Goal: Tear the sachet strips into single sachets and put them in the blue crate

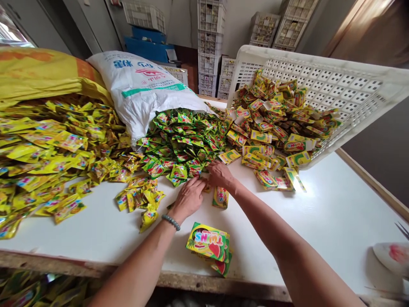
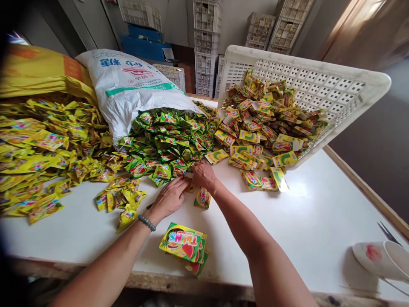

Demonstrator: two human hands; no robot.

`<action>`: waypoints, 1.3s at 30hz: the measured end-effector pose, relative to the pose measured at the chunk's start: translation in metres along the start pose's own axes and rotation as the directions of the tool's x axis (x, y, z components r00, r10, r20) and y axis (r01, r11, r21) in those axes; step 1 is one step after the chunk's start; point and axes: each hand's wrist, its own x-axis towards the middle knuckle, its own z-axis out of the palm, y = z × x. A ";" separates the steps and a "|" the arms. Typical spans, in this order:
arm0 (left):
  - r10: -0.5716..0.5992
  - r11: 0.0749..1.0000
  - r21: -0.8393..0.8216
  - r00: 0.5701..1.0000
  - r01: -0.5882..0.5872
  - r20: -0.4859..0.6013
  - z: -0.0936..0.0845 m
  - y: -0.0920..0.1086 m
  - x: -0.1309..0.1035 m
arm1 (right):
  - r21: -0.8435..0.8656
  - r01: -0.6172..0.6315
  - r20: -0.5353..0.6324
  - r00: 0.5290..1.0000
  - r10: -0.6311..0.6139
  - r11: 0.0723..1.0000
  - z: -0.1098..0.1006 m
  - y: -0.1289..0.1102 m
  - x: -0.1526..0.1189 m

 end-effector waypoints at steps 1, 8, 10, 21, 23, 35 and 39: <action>0.000 0.999 0.055 1.000 -0.001 0.022 -0.001 0.001 0.000 | -0.032 0.020 0.001 1.000 -0.020 0.999 0.000 0.002 0.000; -0.276 0.959 -0.078 0.959 0.272 -0.059 -0.014 0.006 0.001 | -0.072 0.002 -0.050 0.999 -0.006 0.997 0.006 0.012 -0.007; -0.441 0.868 -0.285 0.895 0.406 -0.068 -0.016 0.003 0.003 | -0.004 -0.041 -0.128 0.991 0.040 0.999 0.005 0.014 -0.013; -0.608 0.251 -0.891 0.778 0.378 0.160 -0.020 0.003 0.000 | 0.896 -0.019 -0.213 0.859 0.466 0.444 -0.009 -0.018 -0.075; -0.581 0.327 -0.861 0.802 0.390 0.142 -0.019 0.008 0.001 | 0.939 -0.035 -0.120 0.897 0.424 0.341 -0.008 -0.024 -0.084; -0.263 0.434 -0.784 0.895 0.444 0.361 -0.021 0.054 0.029 | 0.935 -0.058 -0.138 0.848 0.512 0.349 -0.017 -0.016 -0.091; -0.367 0.462 -0.783 0.894 0.416 0.259 -0.007 0.048 0.024 | 0.987 -0.012 -0.066 0.876 0.478 0.159 -0.008 -0.013 -0.100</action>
